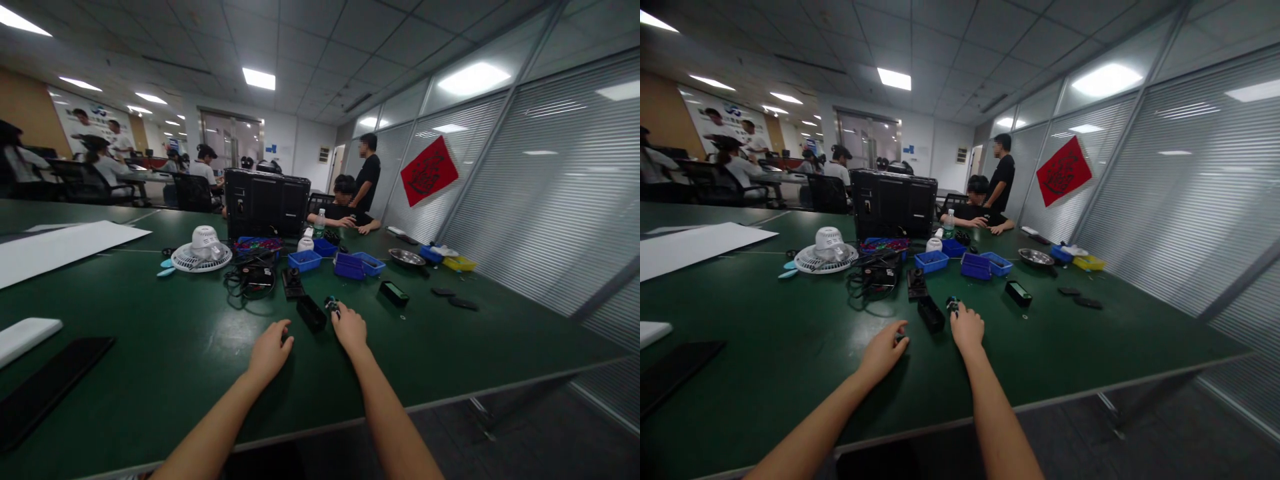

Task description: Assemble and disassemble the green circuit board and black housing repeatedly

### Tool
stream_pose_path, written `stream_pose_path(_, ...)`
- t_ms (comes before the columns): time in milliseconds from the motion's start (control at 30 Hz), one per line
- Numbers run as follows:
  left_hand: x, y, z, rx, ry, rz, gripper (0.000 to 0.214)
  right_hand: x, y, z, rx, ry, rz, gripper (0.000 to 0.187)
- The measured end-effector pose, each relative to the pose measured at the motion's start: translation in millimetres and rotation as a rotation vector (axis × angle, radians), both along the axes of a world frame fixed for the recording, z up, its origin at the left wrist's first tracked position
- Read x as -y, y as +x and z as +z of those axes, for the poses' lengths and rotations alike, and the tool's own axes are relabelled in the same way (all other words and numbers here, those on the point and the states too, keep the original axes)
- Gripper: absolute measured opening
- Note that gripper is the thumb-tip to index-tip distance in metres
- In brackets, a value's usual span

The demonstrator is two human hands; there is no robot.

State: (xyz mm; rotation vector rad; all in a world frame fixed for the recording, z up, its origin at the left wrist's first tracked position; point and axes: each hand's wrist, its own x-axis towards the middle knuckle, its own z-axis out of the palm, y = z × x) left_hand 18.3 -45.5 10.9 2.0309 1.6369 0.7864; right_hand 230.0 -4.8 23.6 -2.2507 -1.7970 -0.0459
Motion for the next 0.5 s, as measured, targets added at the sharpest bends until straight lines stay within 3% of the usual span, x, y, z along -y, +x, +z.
stream_pose_path(100, -0.6, 12.0, 3.5, -0.003, 0.052, -0.012, 0.043, 0.2, -4.8, -0.7, -0.053, 0.03, 0.083, 0.046)
stream_pose_path(200, -5.5, 28.4, 4.9, -0.015, 0.14, -0.022, 0.046, -1.5, 1.4, 0.4, -0.092, 0.066, 0.006, 0.05)
stream_pose_path(300, -13.8, 45.3, 0.8, -0.019, 0.209, -0.029, 0.046, -2.2, 6.1, 1.0, -0.072, -0.017, -0.021, 0.048)
stream_pose_path(500, -20.8, 61.1, -14.8, 0.052, 0.314, -0.047, 0.017, -0.6, 0.4, 0.5, -0.145, -0.011, 0.026, 0.032)
